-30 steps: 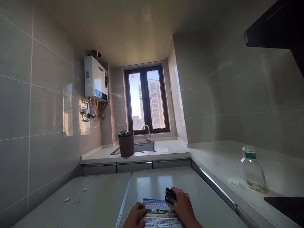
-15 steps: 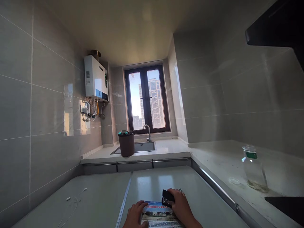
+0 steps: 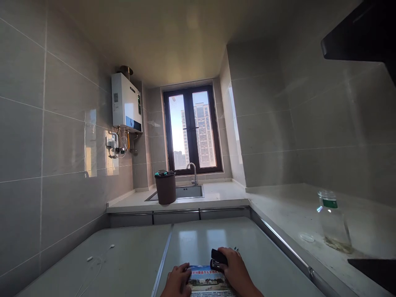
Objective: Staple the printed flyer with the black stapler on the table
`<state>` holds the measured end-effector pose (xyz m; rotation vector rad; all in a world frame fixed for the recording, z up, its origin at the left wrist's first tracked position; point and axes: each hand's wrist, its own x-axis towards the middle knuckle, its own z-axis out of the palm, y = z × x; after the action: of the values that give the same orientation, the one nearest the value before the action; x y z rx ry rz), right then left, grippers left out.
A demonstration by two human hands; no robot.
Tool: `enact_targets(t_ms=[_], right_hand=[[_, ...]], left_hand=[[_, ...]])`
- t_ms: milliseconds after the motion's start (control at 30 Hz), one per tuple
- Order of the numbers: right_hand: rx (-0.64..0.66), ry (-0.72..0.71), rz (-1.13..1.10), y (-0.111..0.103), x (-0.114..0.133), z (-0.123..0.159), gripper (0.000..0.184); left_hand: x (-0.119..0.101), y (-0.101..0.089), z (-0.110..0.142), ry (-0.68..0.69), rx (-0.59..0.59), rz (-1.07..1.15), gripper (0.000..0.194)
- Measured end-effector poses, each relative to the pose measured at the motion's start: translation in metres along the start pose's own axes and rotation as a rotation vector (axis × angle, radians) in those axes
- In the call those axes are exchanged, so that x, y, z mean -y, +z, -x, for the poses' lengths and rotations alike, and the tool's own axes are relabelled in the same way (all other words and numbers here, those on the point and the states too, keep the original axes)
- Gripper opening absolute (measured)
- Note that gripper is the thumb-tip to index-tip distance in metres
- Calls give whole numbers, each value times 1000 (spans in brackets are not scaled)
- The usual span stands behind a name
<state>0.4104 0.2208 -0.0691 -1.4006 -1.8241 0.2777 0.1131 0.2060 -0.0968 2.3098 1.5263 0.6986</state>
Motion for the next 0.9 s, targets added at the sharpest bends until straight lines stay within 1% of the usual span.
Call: enact_targets(t_ms=[67,167,233,333,400,533,667,800,900], right_hand=[[-3,-4,5,-1,1,0,51],[-13,-6,20,-6,7,0,51],[-25,-5,35,-12,10,-1,53],[-59,16,77,-19,10,-4,51],[-84,40,111,-23,8,-6,49],[-97,80,151,-24,2,-7,49],[-82,79,145,-21,1,-6,46],[-75,80,154,-20,2,-5,50],[-78,100,181,-24,4,-4,50]], left_hand=[[-2,-2,2,37,-25,65,60],[-13,-6,7,110,-61,216,36],[-20,-8,10,115,-82,331,26],[-26,-9,9,72,-144,486,29],[-27,-9,8,49,-177,531,29],[-23,-10,9,36,-219,556,32],[-16,-10,13,37,-256,587,37],[-11,-11,16,-38,-348,620,52],[-13,-15,18,-86,-375,618,55]])
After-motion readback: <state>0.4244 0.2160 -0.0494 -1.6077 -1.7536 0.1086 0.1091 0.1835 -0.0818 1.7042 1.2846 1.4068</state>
